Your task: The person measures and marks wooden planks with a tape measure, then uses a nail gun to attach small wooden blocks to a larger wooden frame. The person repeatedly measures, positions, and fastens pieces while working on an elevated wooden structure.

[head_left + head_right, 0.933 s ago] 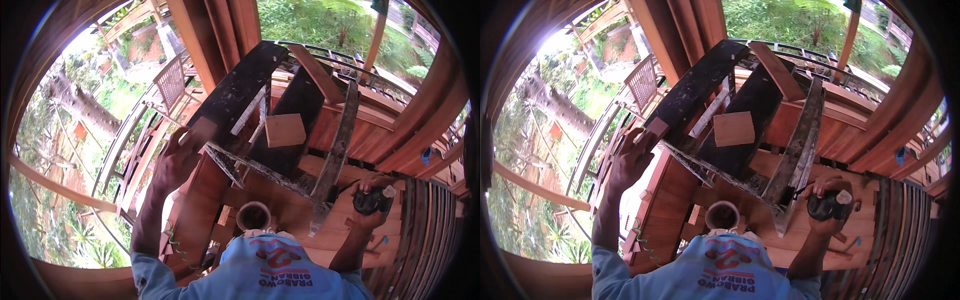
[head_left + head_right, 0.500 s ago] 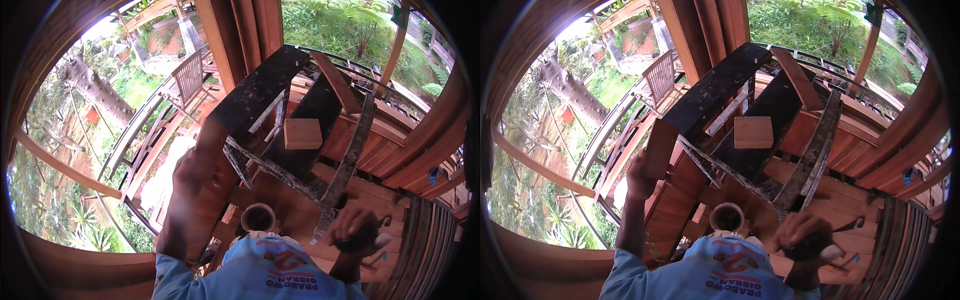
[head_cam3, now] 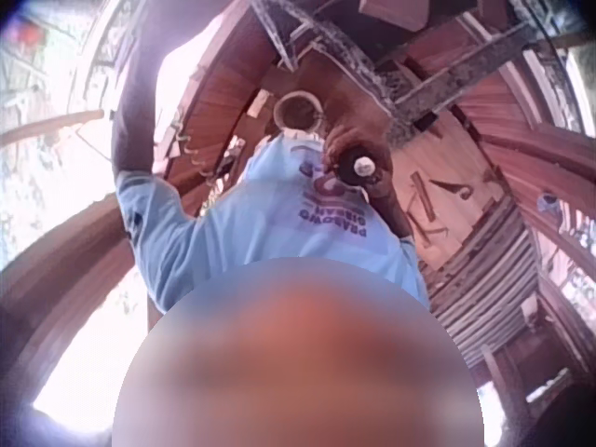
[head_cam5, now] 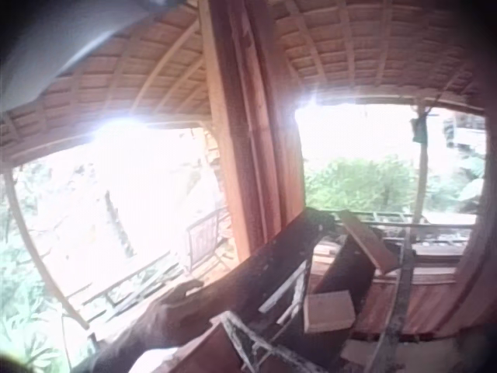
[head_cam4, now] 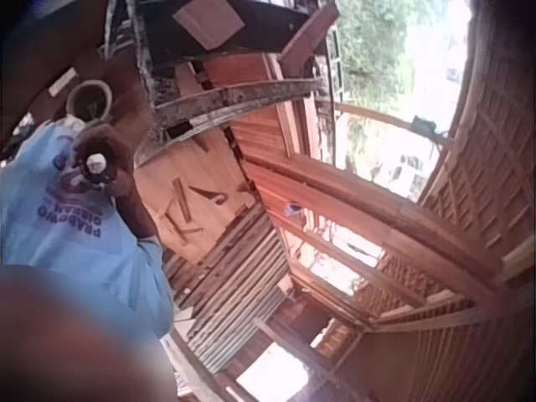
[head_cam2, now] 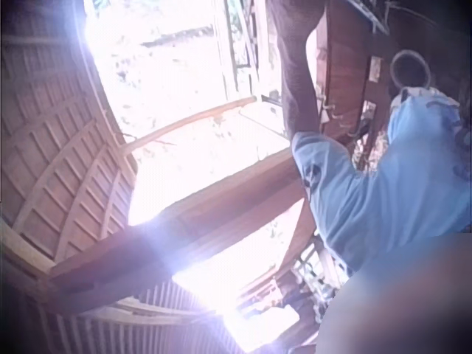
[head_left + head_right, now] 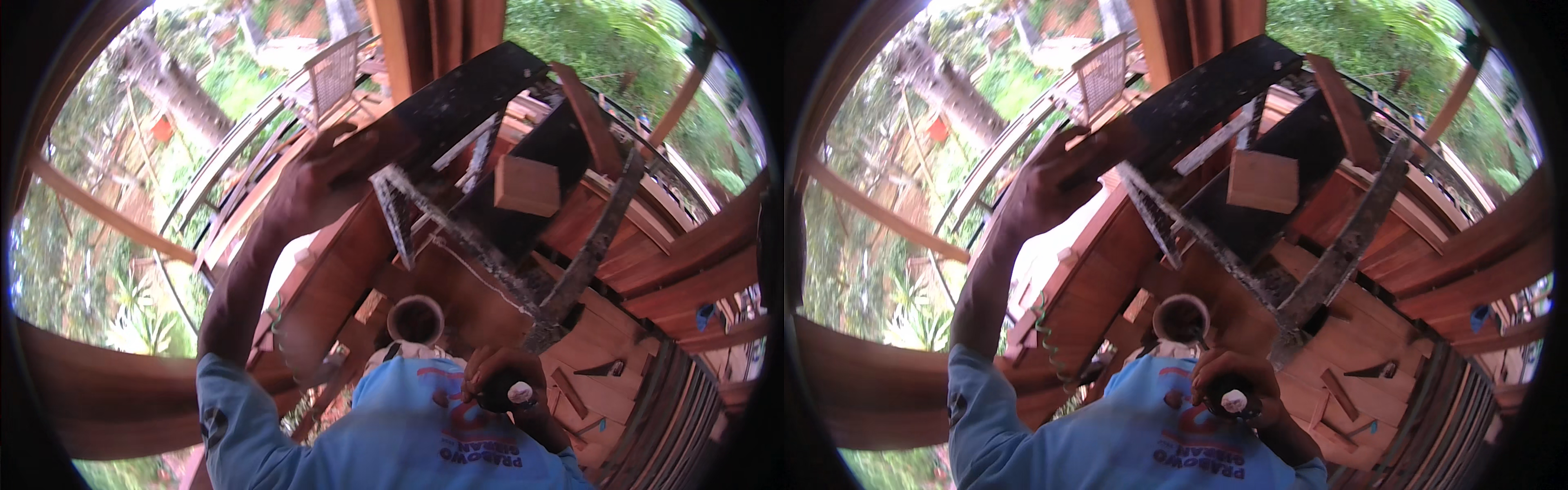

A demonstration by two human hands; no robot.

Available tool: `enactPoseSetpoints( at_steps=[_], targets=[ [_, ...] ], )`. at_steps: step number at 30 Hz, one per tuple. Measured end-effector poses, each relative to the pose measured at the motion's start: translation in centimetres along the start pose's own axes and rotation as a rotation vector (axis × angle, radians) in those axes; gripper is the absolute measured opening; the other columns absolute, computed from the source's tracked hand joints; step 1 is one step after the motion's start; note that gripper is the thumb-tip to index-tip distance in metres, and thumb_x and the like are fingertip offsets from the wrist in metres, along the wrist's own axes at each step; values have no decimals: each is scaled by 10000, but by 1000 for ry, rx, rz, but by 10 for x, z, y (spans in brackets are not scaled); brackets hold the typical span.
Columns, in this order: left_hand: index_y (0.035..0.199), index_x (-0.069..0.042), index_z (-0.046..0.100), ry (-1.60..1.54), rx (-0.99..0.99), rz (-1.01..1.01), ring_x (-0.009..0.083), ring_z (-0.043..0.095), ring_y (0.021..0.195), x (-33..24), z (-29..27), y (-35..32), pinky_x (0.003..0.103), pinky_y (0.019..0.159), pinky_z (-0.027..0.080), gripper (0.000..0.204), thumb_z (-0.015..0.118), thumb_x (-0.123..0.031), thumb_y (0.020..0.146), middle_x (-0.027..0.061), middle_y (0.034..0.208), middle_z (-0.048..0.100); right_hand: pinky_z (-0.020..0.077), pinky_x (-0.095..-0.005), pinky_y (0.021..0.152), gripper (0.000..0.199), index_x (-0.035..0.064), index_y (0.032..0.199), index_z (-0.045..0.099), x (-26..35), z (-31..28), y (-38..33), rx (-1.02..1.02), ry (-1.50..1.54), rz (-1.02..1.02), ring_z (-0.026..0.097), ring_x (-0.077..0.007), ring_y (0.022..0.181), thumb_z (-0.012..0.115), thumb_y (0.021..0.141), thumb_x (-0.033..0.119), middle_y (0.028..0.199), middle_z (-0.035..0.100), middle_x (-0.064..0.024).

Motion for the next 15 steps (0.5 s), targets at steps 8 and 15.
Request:
enactPoseSetpoints(
  at_steps=[8,15],
  targets=[
    [1630,65,473,-594,-331,-776,174,610,1130,-6,28,-126,312,1005,481,878,819,-252,888,107,1331,644,646,-382,833,426,-22,1203,689,-50,-11,-14,-252,251,594,729,-229,889,705,1042,373,1037,674,-121],
    [1559,11,524,-1034,-143,-993,215,618,1263,-38,109,-258,371,1131,483,866,839,-98,760,81,1347,625,665,-396,806,384,14,1297,610,-133,-48,-3,-353,212,609,701,-200,920,604,1120,355,1132,648,-120]
  ],
)
Point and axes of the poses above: each hand's wrist, its own y-axis towards the middle knuckle, its own z-axis out of the palm, x = y × z, the point moved 1 cm from there along y, towards the middle knuckle
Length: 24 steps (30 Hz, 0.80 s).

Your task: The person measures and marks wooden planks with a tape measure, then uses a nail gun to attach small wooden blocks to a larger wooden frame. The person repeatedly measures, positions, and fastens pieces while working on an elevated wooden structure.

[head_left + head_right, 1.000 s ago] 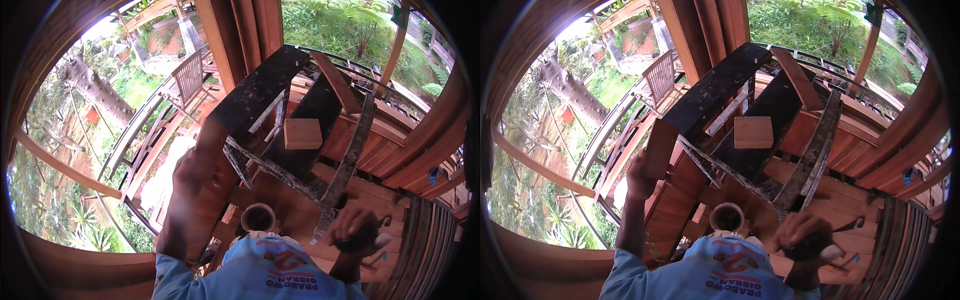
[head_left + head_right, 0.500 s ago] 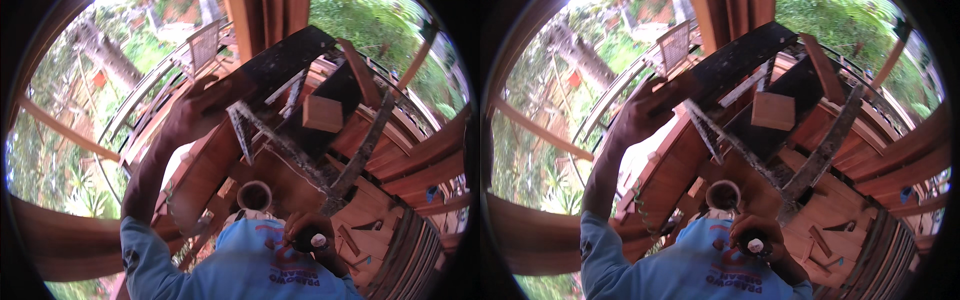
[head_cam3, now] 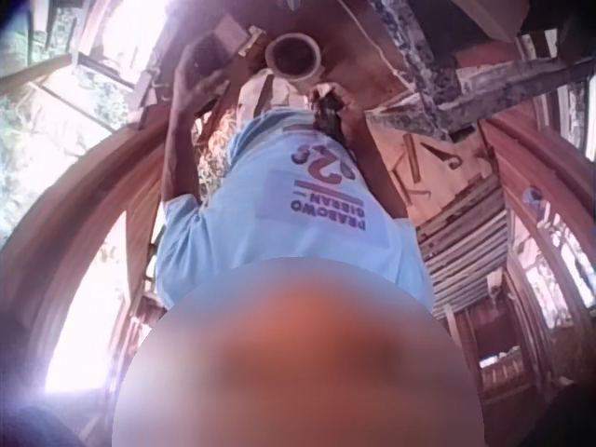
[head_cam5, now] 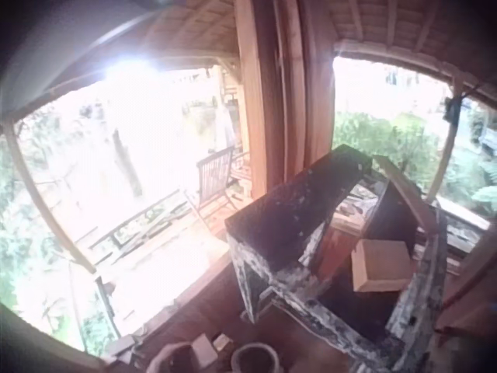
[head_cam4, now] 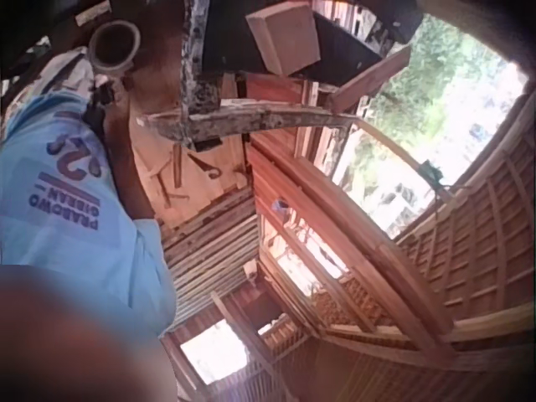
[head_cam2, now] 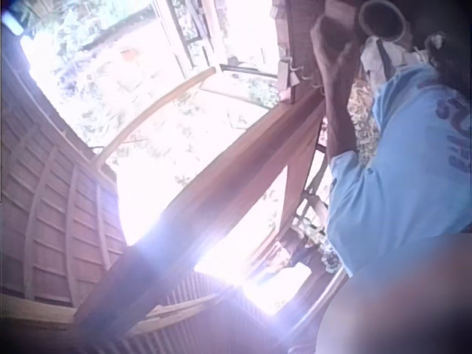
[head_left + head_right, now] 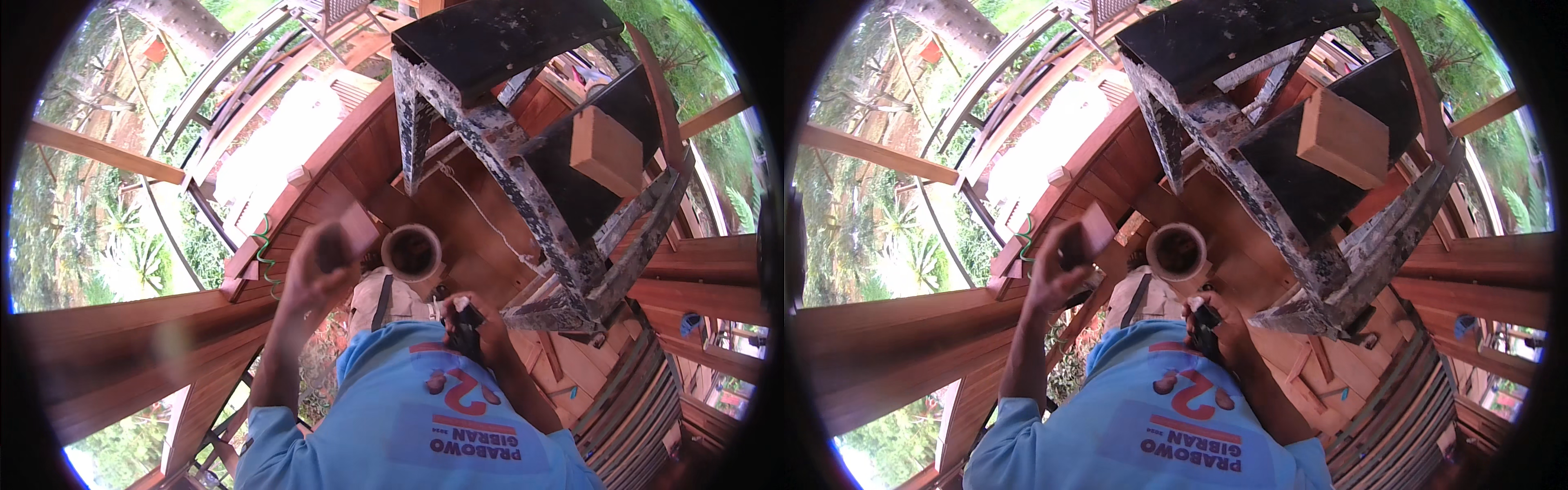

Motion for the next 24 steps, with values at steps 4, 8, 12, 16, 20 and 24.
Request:
enactPoseSetpoints(
  at_steps=[4,8,12,16,20,24],
  targets=[
    [1456,-24,575,558,226,62,271,662,1197,47,7,-7,387,1054,531,771,830,-38,729,149,1266,641,649,-366,792,353,51,1384,573,-28,5,37,5,50,-8,663,-158,933,546,1042,135,1292,627,-110],
    [1472,-33,585,534,537,105,437,634,1241,58,0,-5,502,1080,515,791,838,-160,733,219,1322,646,602,-295,967,455,77,1497,587,-62,15,86,-117,-8,174,681,-135,1006,507,1052,126,1327,670,-72],
    [1533,-34,556,470,603,8,431,613,1314,59,-20,7,501,1113,508,842,859,-215,769,224,1384,630,534,-330,1116,489,20,1514,574,-85,32,117,-24,-35,235,670,-178,1272,613,1093,267,1430,660,-76],
    [1550,-40,547,484,666,-64,423,622,1322,61,-48,26,491,1115,520,859,884,-252,789,223,1414,617,536,-322,1100,470,7,1468,627,-95,54,139,-24,-73,288,674,-156,1242,692,1041,194,1386,688,-77],
    [1547,-47,553,456,704,-38,418,649,1281,64,-73,39,484,1091,541,856,901,-268,797,218,1393,625,542,-318,1083,423,9,1431,665,-105,78,152,-92,-145,236,686,-147,1209,687,1042,171,1334,716,-67],
    [1528,-37,564,458,709,-26,424,663,1252,69,-95,51,486,1055,556,846,913,-290,801,217,1353,642,551,-320,1066,400,11,1410,680,-115,90,166,-73,-176,248,692,-145,1192,683,1040,164,1299,731,-58]
  ],
)
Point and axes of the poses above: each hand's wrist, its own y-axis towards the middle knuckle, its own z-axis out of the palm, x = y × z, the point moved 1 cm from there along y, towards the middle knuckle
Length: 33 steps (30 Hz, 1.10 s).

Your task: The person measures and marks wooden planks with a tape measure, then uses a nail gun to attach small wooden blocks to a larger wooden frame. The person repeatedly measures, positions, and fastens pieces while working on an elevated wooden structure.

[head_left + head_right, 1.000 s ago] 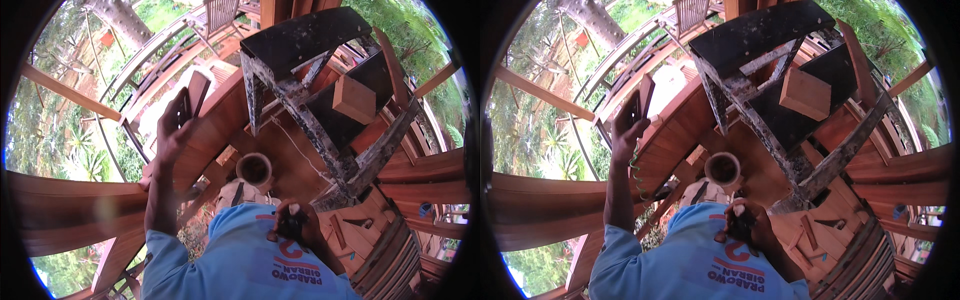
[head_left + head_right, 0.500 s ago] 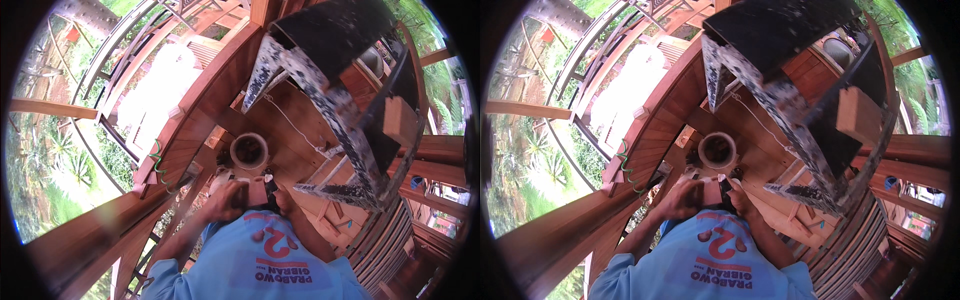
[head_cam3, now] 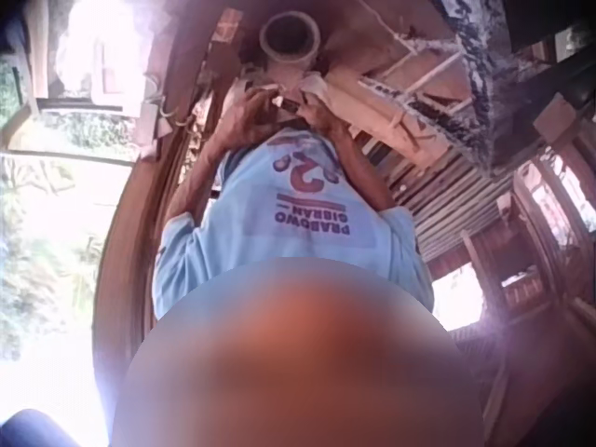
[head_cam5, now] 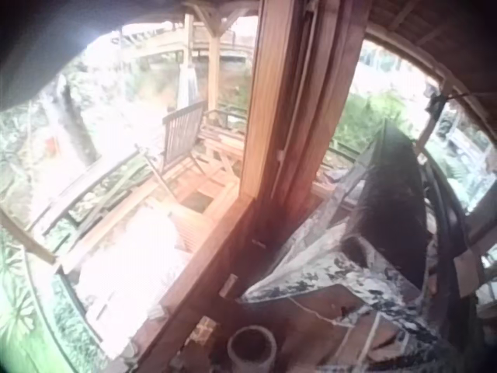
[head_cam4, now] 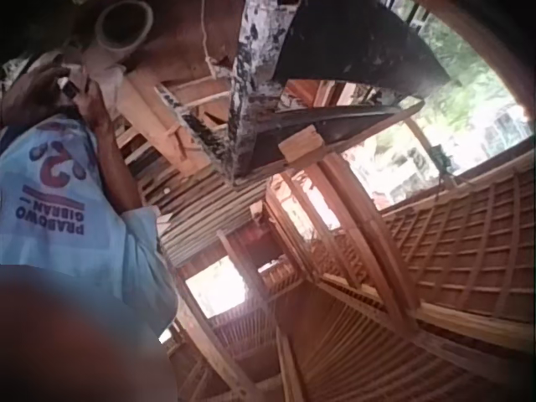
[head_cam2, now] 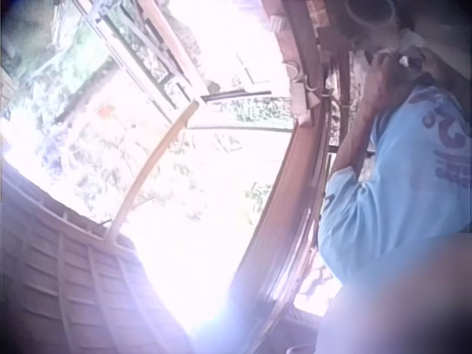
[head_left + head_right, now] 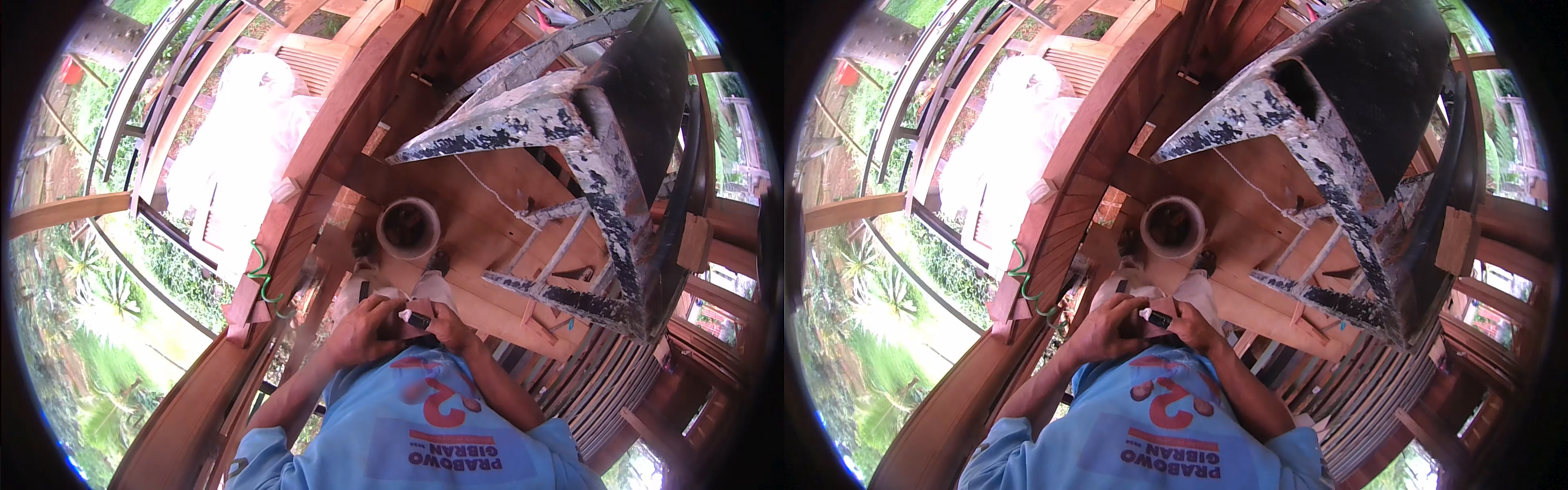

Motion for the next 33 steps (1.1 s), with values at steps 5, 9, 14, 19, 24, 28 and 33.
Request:
enactPoseSetpoints(
  at_steps=[5,9,14,19,24,28,33],
  targets=[
    [1495,-46,578,36,-3,-75,435,674,1230,18,-20,-6,502,1030,565,830,908,-348,796,228,1331,663,594,-335,1002,465,25,1430,649,-19,11,25,-127,151,8,722,-169,1135,658,1047,289,1264,739,-58],
    [1489,-26,568,-32,-138,-221,445,673,1235,32,-34,-14,509,1033,557,914,923,-464,770,235,1352,662,644,-364,861,555,73,1457,613,-24,14,40,-75,450,-47,734,-170,1022,634,1036,434,1198,730,-46],
    [1451,45,579,-64,-332,-277,387,688,1270,49,-50,-30,458,1077,547,975,970,-510,752,251,1370,679,627,-333,774,382,137,1427,637,-12,13,46,-119,192,28,692,-125,931,641,1049,191,1104,692,-18],
    [1444,56,575,-269,-489,-374,322,688,1260,57,-43,-40,429,1095,538,975,988,-494,752,239,1339,704,571,-275,841,383,84,1419,623,-7,11,56,-76,-179,-30,667,-107,944,627,1036,63,1173,669,-38],
    [1399,58,602,-461,-730,-452,197,731,895,55,-15,-53,337,746,596,924,995,-497,774,137,1125,732,597,-327,961,508,82,1486,579,-15,-13,69,-72,-430,-109,682,-161,1079,565,992,-33,1272,649,-68],
    [1355,64,648,-652,-903,-479,195,725,1024,54,4,-72,344,901,589,708,927,-402,901,133,1149,757,596,-311,877,498,52,1500,559,-12,-16,127,22,-488,-312,676,-145,1053,600,1008,-9,1262,670,-72],
    [1247,44,664,-872,-1086,-379,126,710,943,67,-2,-97,291,818,573,477,859,-313,998,88,1068,758,605,-317,827,600,9,1555,515,35,10,208,53,-547,-170,705,-174,978,555,959,-44,1267,692,-92]
  ],
)
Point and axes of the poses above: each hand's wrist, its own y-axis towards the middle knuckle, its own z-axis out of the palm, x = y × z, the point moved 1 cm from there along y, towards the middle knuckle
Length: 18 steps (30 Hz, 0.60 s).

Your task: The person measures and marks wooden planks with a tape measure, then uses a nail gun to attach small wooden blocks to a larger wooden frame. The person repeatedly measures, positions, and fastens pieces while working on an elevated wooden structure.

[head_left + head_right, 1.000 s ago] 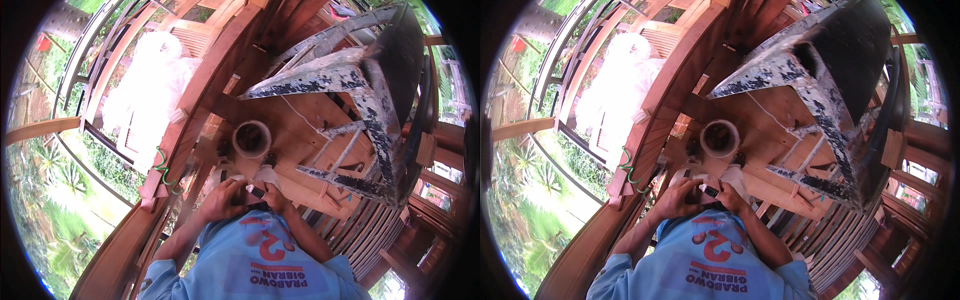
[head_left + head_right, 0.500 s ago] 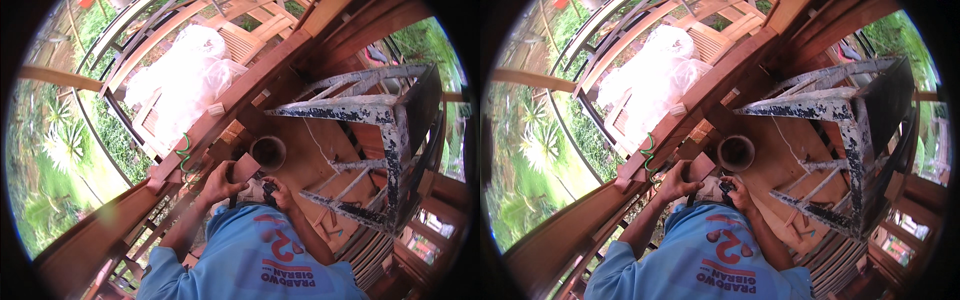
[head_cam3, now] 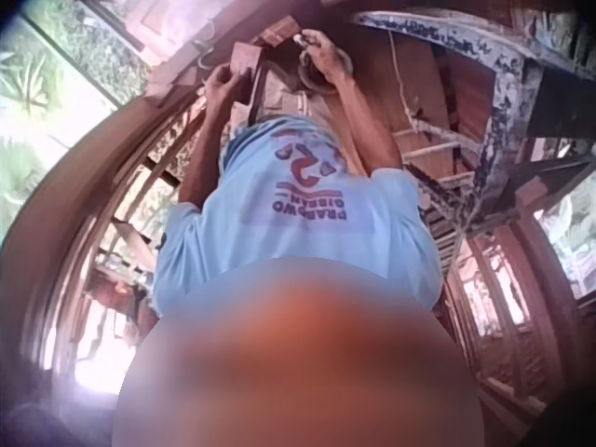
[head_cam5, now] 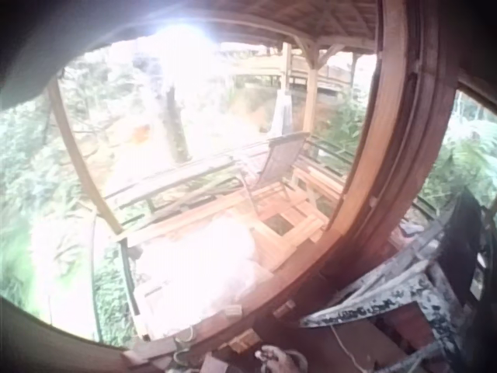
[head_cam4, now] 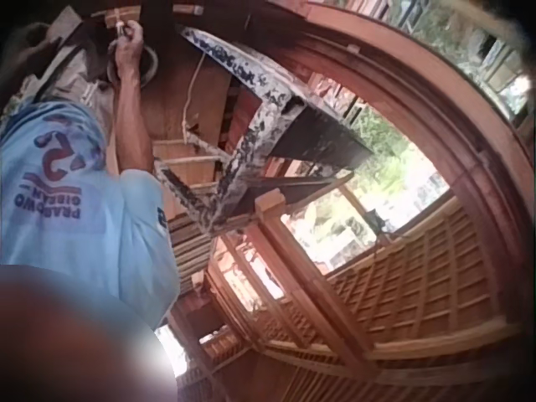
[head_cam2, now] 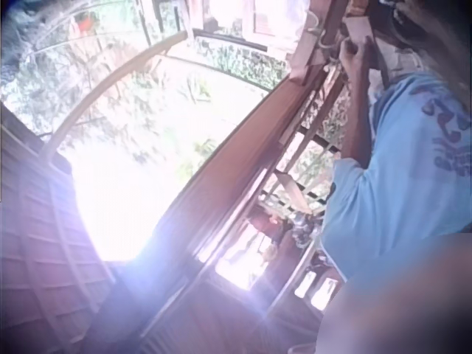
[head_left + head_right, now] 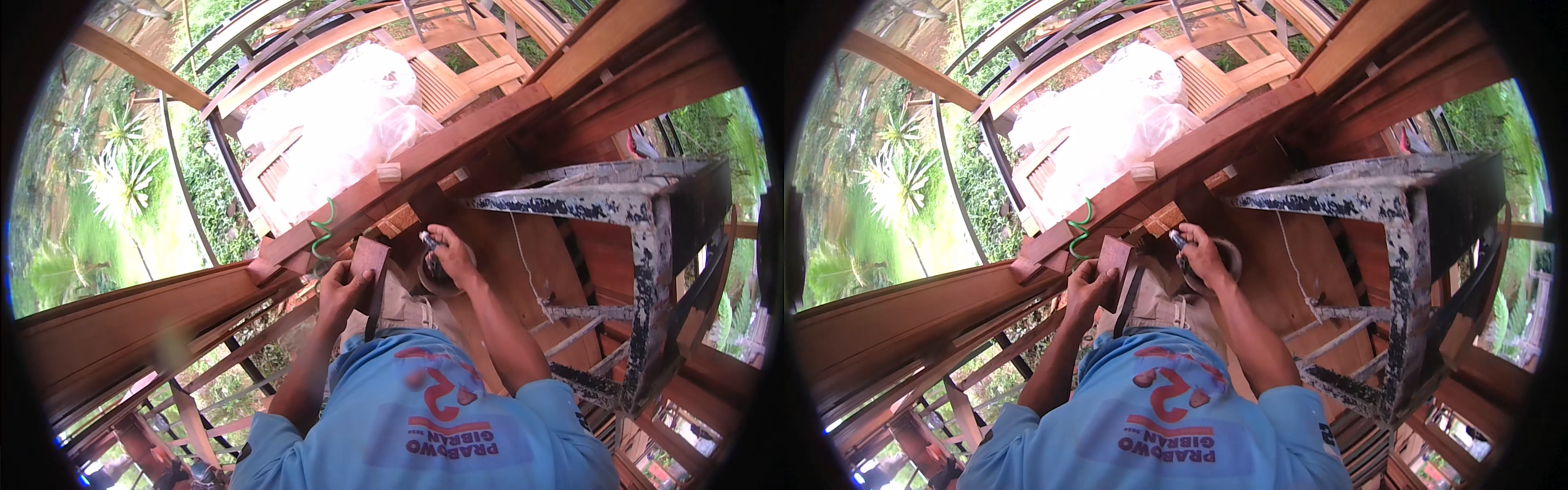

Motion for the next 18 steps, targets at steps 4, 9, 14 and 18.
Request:
enactPoseSetpoints(
  at_steps=[4,9,14,18],
  targets=[
    [1247,26,639,-29,-25,-21,129,708,919,-15,-22,23,287,807,571,452,843,-301,1012,83,1052,745,603,-339,797,754,68,1655,426,38,18,70,-62,-214,-115,708,-182,897,593,927,-33,1371,648,-181],
    [1282,21,619,-81,-51,-35,131,709,918,-33,-44,48,288,806,576,459,832,-289,1020,84,1069,741,595,-352,746,1044,196,1786,151,53,28,159,-3,-459,-95,701,-185,834,665,897,7,1269,686,-184],
    [1285,24,630,-34,-31,-47,135,710,913,-32,-60,74,304,791,579,449,830,-278,1018,84,1062,742,590,-342,727,890,121,1704,359,46,37,197,-45,-522,3,691,-163,817,735,900,57,1155,710,-128],
    [1247,30,653,89,-32,-46,161,715,908,-32,-63,92,329,788,576,422,837,-259,1000,103,1047,760,597,-448,945,810,58,1554,485,41,39,190,-44,-490,101,757,-349,1109,866,910,368,1240,758,-210]
  ],
)
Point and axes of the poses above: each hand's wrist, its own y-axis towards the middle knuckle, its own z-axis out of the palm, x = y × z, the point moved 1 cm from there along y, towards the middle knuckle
